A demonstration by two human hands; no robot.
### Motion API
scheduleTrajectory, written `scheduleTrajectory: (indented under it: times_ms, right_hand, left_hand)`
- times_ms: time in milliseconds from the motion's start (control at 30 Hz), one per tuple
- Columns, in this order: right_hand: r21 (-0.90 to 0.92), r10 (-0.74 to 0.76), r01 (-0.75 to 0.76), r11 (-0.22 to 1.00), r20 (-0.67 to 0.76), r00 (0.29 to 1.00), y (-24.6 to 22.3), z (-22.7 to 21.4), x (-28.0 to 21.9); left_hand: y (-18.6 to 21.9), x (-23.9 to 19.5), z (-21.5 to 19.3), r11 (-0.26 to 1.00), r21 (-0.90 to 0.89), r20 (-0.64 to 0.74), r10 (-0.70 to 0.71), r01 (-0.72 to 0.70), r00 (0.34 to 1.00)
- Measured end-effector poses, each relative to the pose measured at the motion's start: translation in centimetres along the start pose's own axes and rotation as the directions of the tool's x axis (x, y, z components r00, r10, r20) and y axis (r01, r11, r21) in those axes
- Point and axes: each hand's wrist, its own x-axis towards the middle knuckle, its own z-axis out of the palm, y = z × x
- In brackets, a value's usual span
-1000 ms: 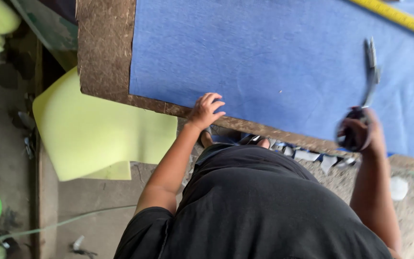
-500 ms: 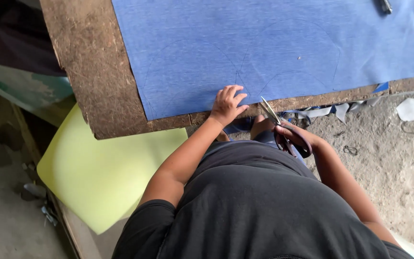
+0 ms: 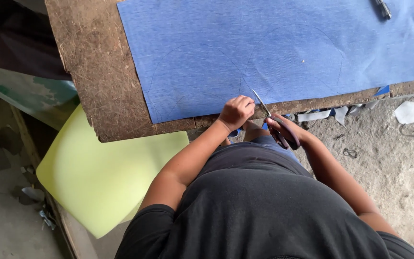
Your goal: Tracing patterns onto blue fabric and cutting out the shapes using scissors.
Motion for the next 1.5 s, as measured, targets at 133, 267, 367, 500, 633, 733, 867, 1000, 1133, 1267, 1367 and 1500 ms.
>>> scheduleTrajectory:
  times_ms: [133,267,367,500,633,733,867,1000,1133,1267,1367,1500]
  right_hand:
    - [-0.033,-0.003,0.002,0.999,-0.025,1.000,-0.4,0.6,-0.3]
    - [-0.012,0.047,-0.049,0.999,-0.134,0.990,-3.0,2.4,-1.3]
    - [-0.014,0.053,-0.055,0.998,-0.126,0.991,-3.5,2.4,0.2]
    - [-0.077,0.013,-0.024,0.997,-0.143,0.990,-3.7,2.0,2.3]
    - [-0.062,0.027,-0.037,0.997,-0.154,0.988,-3.9,2.1,3.0]
    - [-0.103,-0.039,0.023,0.994,-0.149,0.988,-0.2,0.8,7.4]
    - [0.097,0.001,0.018,0.995,-0.194,0.981,-2.7,3.5,6.5]
    - [0.165,0.044,-0.015,0.986,-0.176,0.983,-0.6,1.8,9.9]
    - [-0.012,0.014,-0.017,1.000,-0.204,0.979,0.1,-0.7,11.8]
    - [-0.426,-0.032,-0.046,0.904,-0.174,0.984,-5.2,0.0,10.1]
    - [-0.474,-0.035,-0.043,0.879,-0.155,0.987,-6.9,0.0,10.1]
    - [-0.512,-0.018,-0.051,0.857,-0.129,0.992,-9.2,0.4,10.3]
  left_hand:
    - [0.2,0.1,-0.1,1.000,0.015,-0.016,-0.003,0.003,1.000]
    - [0.5,1.1,-1.8,1.000,0.000,-0.013,-0.014,0.014,1.000]
    - [1.2,1.8,-3.7,1.000,-0.020,-0.018,-0.005,0.005,1.000]
    - [2.0,2.6,-6.0,0.997,-0.065,0.001,-0.032,0.032,0.999]
    - [1.8,2.0,-6.1,0.998,-0.049,-0.013,-0.040,0.040,0.999]
    - [1.9,1.9,-6.0,0.997,-0.063,-0.040,-0.039,0.036,0.998]
    - [1.9,1.8,-6.6,0.992,-0.092,-0.039,-0.086,0.083,0.995]
    - [2.7,1.7,-7.3,0.982,-0.152,-0.023,-0.115,0.110,0.993]
    - [2.8,1.8,-8.3,0.977,-0.159,-0.035,-0.149,0.141,0.988]
    - [3.4,1.7,-9.1,0.969,-0.175,-0.014,-0.178,0.172,0.984]
    - [3.5,1.8,-9.6,0.957,-0.201,0.004,-0.213,0.209,0.977]
    - [3.6,2.0,-10.5,0.944,-0.207,0.050,-0.254,0.259,0.966]
